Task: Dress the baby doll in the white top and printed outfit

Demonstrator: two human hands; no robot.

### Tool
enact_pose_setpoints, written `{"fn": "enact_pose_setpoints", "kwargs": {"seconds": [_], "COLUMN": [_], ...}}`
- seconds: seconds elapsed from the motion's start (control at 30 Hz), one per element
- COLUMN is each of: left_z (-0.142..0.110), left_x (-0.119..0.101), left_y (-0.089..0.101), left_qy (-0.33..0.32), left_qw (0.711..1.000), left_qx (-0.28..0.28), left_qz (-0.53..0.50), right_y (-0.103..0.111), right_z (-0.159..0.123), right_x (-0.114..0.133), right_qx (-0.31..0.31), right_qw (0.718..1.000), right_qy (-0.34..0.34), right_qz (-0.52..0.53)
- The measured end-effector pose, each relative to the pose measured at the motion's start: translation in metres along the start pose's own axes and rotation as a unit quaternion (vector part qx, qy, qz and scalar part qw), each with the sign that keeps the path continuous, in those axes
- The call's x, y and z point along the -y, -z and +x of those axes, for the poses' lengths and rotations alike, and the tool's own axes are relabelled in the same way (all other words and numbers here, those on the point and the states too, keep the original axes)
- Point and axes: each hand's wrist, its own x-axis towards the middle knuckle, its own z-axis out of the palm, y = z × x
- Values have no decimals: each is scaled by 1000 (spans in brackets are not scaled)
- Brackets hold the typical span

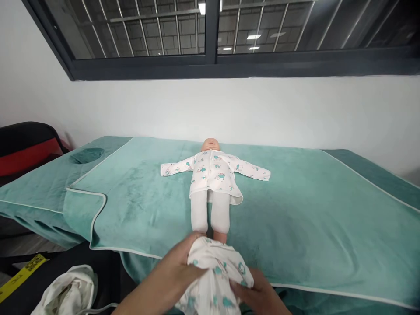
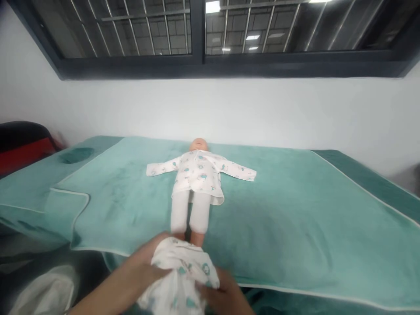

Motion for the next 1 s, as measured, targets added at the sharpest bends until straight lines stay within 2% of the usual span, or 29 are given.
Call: {"fn": "enact_pose_setpoints", "kwargs": {"seconds": [0.03,0.1,0.17,0.23,0.3,0.37,0.53,0.6,0.73,0.83,1.0], "left_z": [6,19,31,40,43,43,47,54,77,97,124], "left_x": [1,4,7,7,3,-3,-18,-21,-26,-28,-32], "left_y": [1,2,3,3,3,3,9,10,9,10,15], "left_qy": [-7,-32,-44,-41,-37,-34,-14,-22,-75,-143,-222], "left_qw": [999,990,978,969,974,987,1000,999,994,972,932], "left_qx": [-46,-90,-98,-93,-82,-61,17,15,-68,-133,-167], "left_qz": [23,99,179,224,208,142,-18,-42,31,132,235], "right_y": [4,8,7,3,0,1,11,15,21,20,21], "right_z": [12,28,36,39,38,38,44,52,69,79,92], "right_x": [-6,-18,-29,-38,-40,-35,-11,-6,-3,0,11], "right_qx": [-21,-93,-154,-181,-185,-188,-232,-252,-267,-267,-207], "right_qw": [1000,995,988,979,967,959,955,954,955,952,946], "right_qy": [1,2,-15,-55,-73,-56,-4,4,5,12,1], "right_qz": [-14,-34,-5,75,157,204,184,161,131,150,251]}}
